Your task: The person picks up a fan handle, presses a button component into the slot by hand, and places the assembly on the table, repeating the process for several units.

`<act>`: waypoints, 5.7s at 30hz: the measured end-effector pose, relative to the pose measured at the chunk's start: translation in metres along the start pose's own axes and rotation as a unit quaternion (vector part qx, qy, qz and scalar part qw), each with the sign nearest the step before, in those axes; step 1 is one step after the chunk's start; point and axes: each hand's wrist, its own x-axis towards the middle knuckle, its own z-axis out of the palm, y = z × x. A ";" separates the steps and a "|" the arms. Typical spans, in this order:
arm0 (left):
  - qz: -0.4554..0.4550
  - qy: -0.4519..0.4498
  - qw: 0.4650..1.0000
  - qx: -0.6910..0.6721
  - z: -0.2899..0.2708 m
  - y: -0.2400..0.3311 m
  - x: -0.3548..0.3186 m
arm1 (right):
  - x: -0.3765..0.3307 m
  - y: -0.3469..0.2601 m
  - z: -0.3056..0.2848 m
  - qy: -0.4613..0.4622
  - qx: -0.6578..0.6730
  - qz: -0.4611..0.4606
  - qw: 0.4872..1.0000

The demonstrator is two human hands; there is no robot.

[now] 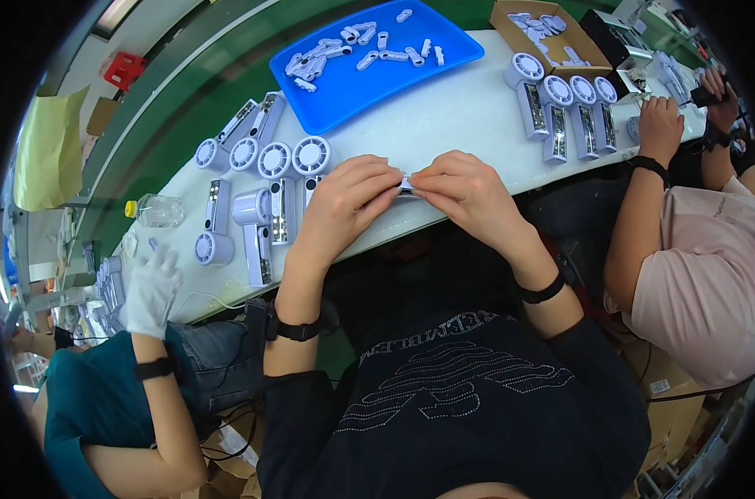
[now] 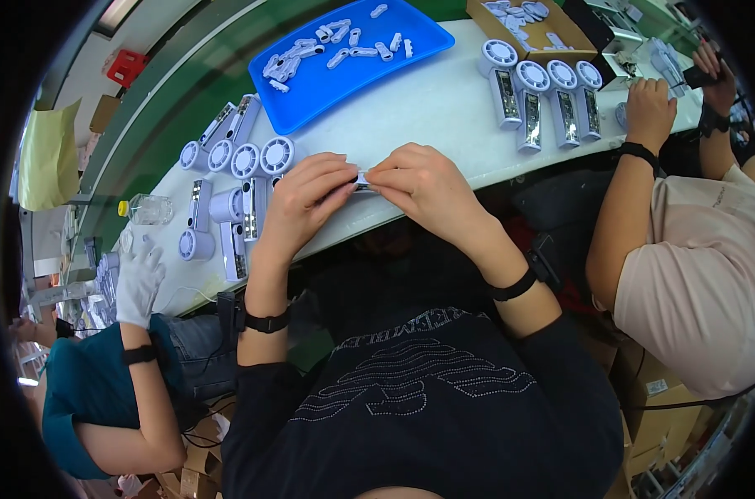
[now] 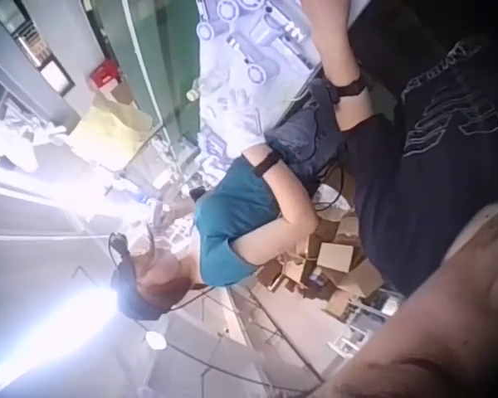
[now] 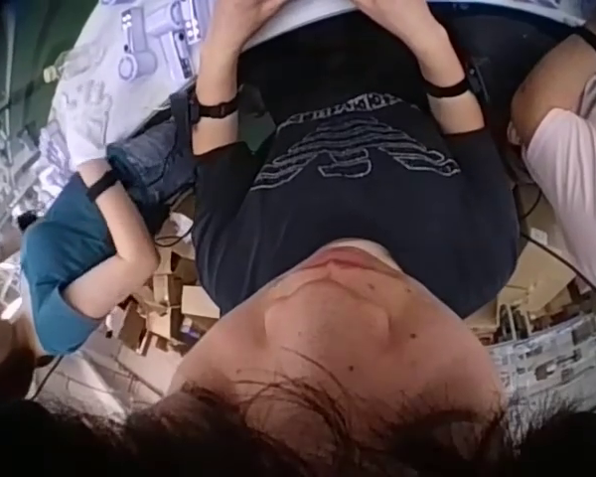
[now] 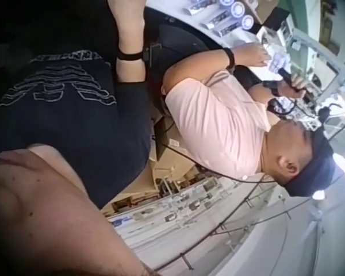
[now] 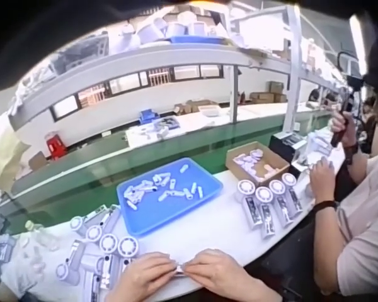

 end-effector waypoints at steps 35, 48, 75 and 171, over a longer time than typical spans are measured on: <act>-0.053 -0.029 0.994 0.086 0.008 0.002 0.014 | -0.006 0.004 0.014 0.037 0.008 0.085 0.996; -0.374 0.358 0.787 0.337 -0.138 0.007 -0.121 | 0.152 0.115 0.006 0.089 -0.279 0.179 0.939; -0.061 -0.031 0.996 -0.065 0.184 -0.034 0.231 | -0.141 -0.015 -0.050 0.439 0.227 0.287 0.821; -0.021 0.086 0.971 0.222 0.032 0.028 -0.032 | 0.003 0.029 0.015 0.051 0.060 0.055 0.995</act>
